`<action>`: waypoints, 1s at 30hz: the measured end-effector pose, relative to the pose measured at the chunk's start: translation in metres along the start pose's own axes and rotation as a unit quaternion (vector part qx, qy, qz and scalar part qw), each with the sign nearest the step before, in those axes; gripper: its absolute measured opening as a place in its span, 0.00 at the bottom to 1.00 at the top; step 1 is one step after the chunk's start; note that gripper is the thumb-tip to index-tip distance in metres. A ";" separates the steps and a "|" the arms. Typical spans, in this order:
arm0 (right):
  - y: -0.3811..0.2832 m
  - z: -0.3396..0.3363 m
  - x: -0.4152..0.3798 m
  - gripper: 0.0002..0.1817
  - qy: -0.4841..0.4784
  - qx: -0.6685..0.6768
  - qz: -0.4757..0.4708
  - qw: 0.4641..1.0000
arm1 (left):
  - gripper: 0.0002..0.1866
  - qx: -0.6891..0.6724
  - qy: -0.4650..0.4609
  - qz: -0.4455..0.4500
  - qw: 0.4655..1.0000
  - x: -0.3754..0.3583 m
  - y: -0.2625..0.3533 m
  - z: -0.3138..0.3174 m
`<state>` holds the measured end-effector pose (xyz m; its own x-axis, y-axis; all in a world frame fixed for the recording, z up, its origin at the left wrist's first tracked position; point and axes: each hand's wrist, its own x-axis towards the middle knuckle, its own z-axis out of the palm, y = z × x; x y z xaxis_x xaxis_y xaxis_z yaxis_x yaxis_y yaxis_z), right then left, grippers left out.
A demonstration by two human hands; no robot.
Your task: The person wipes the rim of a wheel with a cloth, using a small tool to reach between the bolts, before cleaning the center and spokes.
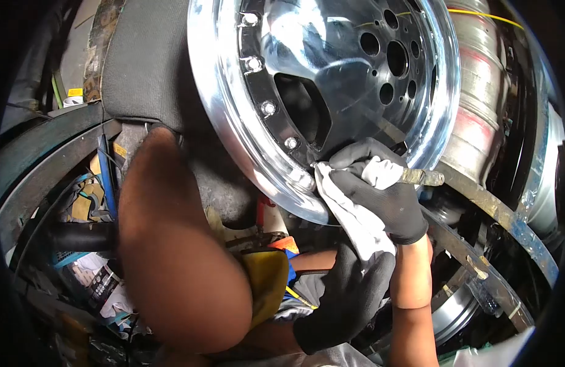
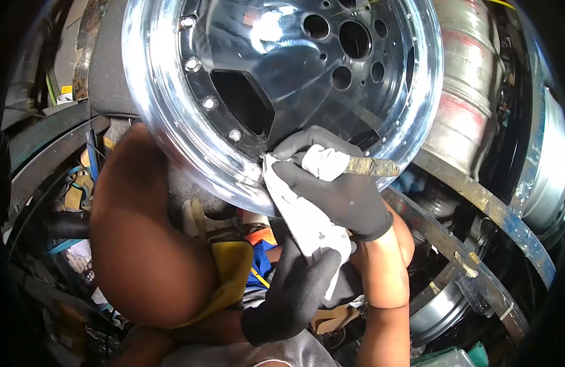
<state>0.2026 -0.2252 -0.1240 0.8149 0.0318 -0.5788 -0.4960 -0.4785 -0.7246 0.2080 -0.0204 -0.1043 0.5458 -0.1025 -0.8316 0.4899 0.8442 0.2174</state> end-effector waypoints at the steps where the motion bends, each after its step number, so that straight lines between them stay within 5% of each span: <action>1: -0.003 -0.001 0.000 0.09 -0.003 0.032 0.044 0.999 | 0.21 0.000 -0.002 -0.003 1.000 0.000 -0.001 0.001; 4: -0.007 -0.006 0.007 0.09 -0.040 -0.081 -0.058 0.994 | 0.21 0.003 -0.003 -0.006 1.000 -0.004 -0.007 0.005; 7: -0.014 0.003 0.007 0.10 -0.003 -0.094 -0.035 0.995 | 0.21 -0.003 0.000 -0.001 1.000 -0.006 -0.002 0.005; 15: -0.007 0.002 0.006 0.08 -0.029 -0.237 -0.182 0.954 | 0.21 -0.009 -0.006 -0.005 1.000 -0.013 -0.003 0.004; 19: 0.011 -0.011 -0.010 0.17 -0.044 -0.410 -0.235 0.880 | 0.21 -0.005 -0.019 -0.003 1.000 -0.012 0.004 0.002; 24: -0.005 0.013 0.004 0.09 0.022 -0.233 -0.175 0.956 | 0.21 0.018 -0.095 -0.001 0.995 -0.025 -0.032 -0.005; 27: 0.006 -0.002 0.015 0.08 -0.005 -0.269 -0.347 0.899 | 0.21 0.032 -0.147 -0.035 0.988 -0.038 -0.073 -0.009; 30: -0.007 -0.023 0.018 0.08 -0.144 -0.235 -0.354 0.894 | 0.21 0.052 -0.184 -0.081 0.978 -0.048 -0.115 -0.021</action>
<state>0.2272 -0.2415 -0.1208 0.7302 0.6647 -0.1580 0.3493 -0.5620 -0.7497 0.1111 -0.1012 -0.1004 0.6542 -0.4294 -0.6225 0.6458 0.7457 0.1643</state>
